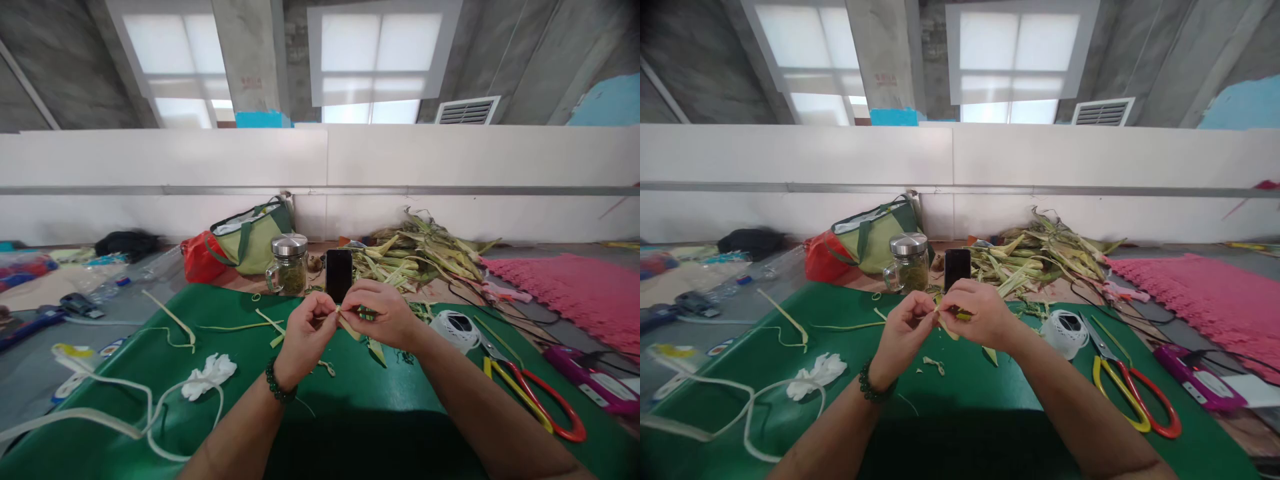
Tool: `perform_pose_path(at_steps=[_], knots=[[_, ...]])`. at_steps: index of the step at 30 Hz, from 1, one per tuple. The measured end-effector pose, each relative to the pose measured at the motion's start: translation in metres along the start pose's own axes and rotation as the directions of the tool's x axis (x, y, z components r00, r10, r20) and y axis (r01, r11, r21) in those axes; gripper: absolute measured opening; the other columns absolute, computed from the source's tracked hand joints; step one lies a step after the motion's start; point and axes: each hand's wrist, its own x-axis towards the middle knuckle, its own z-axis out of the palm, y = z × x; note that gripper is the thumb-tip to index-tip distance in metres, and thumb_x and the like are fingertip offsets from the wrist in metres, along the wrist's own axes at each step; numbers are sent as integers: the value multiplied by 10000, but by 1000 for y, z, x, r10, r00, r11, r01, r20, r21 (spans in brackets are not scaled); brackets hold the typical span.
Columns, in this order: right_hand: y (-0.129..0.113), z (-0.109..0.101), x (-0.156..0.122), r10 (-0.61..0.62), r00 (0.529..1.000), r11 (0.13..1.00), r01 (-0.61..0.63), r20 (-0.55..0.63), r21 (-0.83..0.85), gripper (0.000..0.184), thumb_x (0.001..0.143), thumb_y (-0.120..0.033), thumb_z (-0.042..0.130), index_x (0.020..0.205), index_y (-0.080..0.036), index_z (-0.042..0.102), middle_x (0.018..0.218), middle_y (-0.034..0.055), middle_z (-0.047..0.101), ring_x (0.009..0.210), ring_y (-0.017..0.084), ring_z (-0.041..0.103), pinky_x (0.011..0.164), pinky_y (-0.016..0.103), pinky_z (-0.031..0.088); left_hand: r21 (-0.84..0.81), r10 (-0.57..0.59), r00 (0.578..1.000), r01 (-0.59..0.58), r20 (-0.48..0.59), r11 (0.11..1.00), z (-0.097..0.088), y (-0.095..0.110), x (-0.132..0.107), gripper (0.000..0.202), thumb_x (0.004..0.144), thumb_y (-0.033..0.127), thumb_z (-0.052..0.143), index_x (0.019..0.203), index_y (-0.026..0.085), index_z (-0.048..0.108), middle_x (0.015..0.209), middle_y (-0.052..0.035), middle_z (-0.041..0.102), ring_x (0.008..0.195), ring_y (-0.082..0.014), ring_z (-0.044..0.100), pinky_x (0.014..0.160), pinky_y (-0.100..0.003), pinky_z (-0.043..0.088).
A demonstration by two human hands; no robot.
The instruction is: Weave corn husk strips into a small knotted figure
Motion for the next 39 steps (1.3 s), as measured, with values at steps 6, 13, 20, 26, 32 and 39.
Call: perform_pose_path(at_steps=[6,13,20,26,32,39], knots=[[-4,-1,1,-95,995,990,97,24,-106,144,815,-108,526,707,-180,587,676,32,620,622,121,533,566,237,432,298,227,972,-201,-54,933,0,-6,-1,125,807,200,520,699,183,460,632,35,470,545,-72,431,507,-169,369],[-6,5,0,-22,996,998,17,-86,-56,97,768,-94,532,737,-182,560,680,19,595,606,105,550,551,210,446,142,198,980,-193,-25,971,0,-3,-2,94,833,223,516,757,179,482,649,21,505,568,-85,484,525,-177,410],[-10,9,-2,51,995,996,-44,-88,75,98,749,-95,536,706,-182,538,664,4,556,558,84,524,512,185,433,141,156,986,-163,59,976,-7,2,-3,73,803,211,526,758,176,482,638,31,483,538,-78,453,497,-176,374],[-9,10,-3,-100,994,989,94,-48,-114,126,784,-74,522,724,-179,557,674,32,608,617,125,530,567,247,444,214,212,975,-195,-61,957,0,-4,-4,135,833,220,488,712,191,436,594,48,417,515,-79,393,481,-178,346],[-10,8,-2,-142,989,976,134,-37,-172,114,809,-79,531,775,-166,597,734,60,644,674,144,562,607,266,473,259,208,975,-182,-76,949,-3,-8,-3,89,866,239,473,793,194,451,636,36,464,552,-86,448,515,-185,378],[-13,1,-1,-45,999,997,44,-17,-62,105,846,-136,518,820,-175,612,780,60,657,724,138,593,631,247,490,473,370,928,-308,-42,826,-8,-6,-3,76,862,198,476,790,192,499,656,17,555,574,-91,518,528,-183,410]])
